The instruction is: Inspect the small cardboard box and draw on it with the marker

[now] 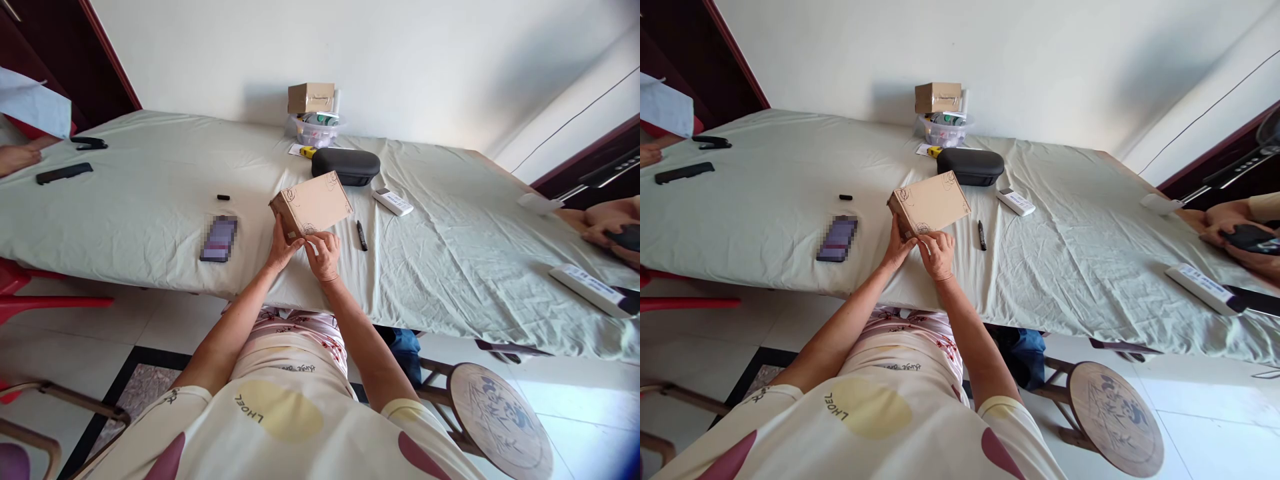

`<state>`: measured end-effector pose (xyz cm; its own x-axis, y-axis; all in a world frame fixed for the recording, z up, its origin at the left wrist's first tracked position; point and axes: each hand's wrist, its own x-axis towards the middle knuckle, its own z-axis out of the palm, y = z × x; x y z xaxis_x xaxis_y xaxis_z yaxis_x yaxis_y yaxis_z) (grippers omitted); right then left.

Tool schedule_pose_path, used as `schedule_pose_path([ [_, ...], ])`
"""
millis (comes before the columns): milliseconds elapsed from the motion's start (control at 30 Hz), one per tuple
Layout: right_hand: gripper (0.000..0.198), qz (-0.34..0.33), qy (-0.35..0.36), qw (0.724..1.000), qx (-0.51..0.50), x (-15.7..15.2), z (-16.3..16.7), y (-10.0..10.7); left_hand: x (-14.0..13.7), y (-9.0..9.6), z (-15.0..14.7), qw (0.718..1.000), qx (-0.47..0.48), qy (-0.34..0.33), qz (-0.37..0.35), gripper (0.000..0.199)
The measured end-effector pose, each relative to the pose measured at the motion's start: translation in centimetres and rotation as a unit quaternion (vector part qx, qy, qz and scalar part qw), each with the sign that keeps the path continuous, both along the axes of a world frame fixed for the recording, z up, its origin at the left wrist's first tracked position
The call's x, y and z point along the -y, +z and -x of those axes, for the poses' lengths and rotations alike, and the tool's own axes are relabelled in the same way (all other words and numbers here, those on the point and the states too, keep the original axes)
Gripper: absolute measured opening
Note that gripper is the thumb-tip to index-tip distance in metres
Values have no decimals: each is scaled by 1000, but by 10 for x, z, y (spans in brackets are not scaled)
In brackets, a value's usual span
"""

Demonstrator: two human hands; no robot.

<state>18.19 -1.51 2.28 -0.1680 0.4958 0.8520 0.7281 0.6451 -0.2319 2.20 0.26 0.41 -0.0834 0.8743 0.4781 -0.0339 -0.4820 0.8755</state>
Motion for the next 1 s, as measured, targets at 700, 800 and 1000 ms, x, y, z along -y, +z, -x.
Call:
schedule_pose_path([
  [700, 31, -15, 25, 1000, -12, -7, 4, -8, -1, -2, 3, 999, 11, 47, 11, 127],
  [800, 33, 0, 31, 999, -17, -6, 4, -6, 0, -2, 3, 999, 13, 48, 11, 128],
  [1000, 29, 15, 15, 999, -36, -3, 4, -3, 2, 2, 3, 999, 29, 29, 24, 123],
])
